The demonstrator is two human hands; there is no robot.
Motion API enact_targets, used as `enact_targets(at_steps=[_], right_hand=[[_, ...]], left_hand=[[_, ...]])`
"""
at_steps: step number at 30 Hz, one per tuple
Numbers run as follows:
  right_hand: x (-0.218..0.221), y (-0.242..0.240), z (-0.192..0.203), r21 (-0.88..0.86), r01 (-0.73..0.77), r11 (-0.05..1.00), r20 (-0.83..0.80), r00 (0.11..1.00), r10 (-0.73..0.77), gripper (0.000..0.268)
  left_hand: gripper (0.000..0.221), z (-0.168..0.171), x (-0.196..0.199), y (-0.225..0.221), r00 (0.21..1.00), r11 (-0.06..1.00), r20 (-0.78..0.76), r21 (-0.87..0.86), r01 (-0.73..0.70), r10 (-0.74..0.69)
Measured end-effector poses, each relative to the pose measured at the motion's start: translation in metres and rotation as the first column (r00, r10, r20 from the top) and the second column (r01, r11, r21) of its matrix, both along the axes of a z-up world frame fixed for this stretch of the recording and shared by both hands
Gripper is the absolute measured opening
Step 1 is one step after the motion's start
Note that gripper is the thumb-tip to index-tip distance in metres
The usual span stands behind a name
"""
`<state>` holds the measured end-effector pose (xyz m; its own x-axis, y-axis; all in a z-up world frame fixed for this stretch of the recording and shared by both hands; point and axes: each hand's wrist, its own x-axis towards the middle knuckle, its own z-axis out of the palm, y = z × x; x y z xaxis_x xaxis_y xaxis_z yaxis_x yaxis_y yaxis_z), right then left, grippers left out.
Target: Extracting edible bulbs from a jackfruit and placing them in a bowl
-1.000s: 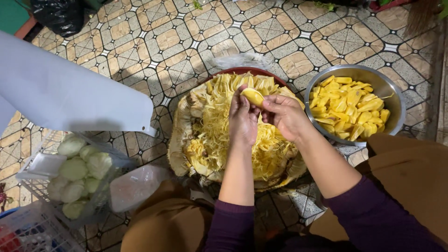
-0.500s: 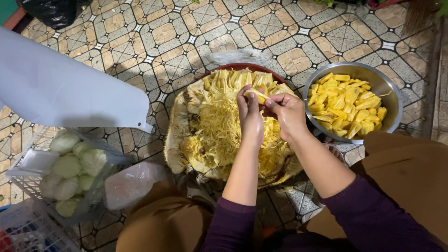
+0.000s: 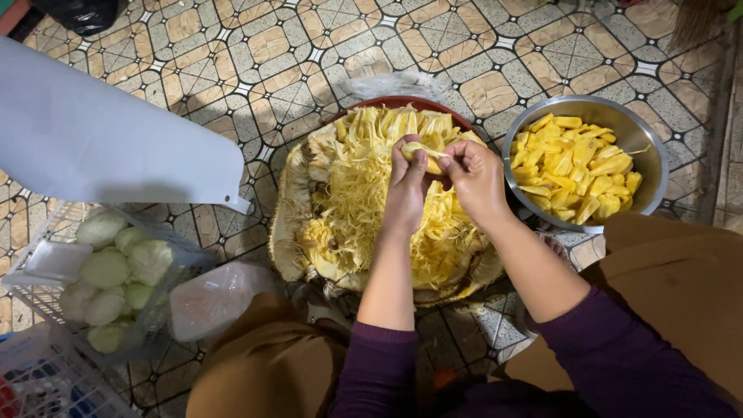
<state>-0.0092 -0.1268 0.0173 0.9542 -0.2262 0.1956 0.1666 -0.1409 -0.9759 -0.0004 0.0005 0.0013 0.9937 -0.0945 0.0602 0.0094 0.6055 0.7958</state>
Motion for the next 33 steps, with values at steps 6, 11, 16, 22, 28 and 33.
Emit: enact_targets(at_steps=[6, 11, 16, 22, 28, 33], right_hand=[[-0.003, 0.008, 0.002, -0.027, 0.011, 1.0, 0.032, 0.999, -0.011, 0.009], [0.003, 0.0, 0.012, 0.118, 0.042, 0.992, -0.02, 0.999, -0.04, 0.012], [0.012, -0.033, 0.03, 0.258, 0.19, 0.947, 0.012, 0.98, -0.199, 0.015], [0.016, -0.037, 0.01, -0.412, -0.138, 0.901, -0.376, 0.926, -0.03, 0.023], [0.019, -0.026, -0.06, -0.808, -0.435, 0.398, -0.483, 0.875, -0.024, 0.026], [0.003, 0.003, -0.044, 0.067, -0.295, 0.953, -0.408, 0.864, 0.296, 0.053]], left_hand=[[0.042, -0.016, 0.015, 0.004, 0.985, 0.983, 0.11, -0.112, 0.149, -0.137], [0.051, -0.005, 0.01, 0.024, 0.962, 0.962, -0.041, -0.041, 0.269, -0.271], [0.056, 0.005, 0.01, 0.056, 0.807, 0.829, -0.212, -0.037, 0.558, -0.552], [0.056, 0.037, 0.007, 0.058, 0.889, 0.851, -0.443, 0.418, 0.318, -0.115], [0.058, -0.047, 0.029, 0.042, 0.907, 0.865, -0.41, 0.485, 0.129, 0.095], [0.07, -0.091, 0.041, 0.028, 0.931, 0.752, -0.357, 0.635, 0.176, 0.083]])
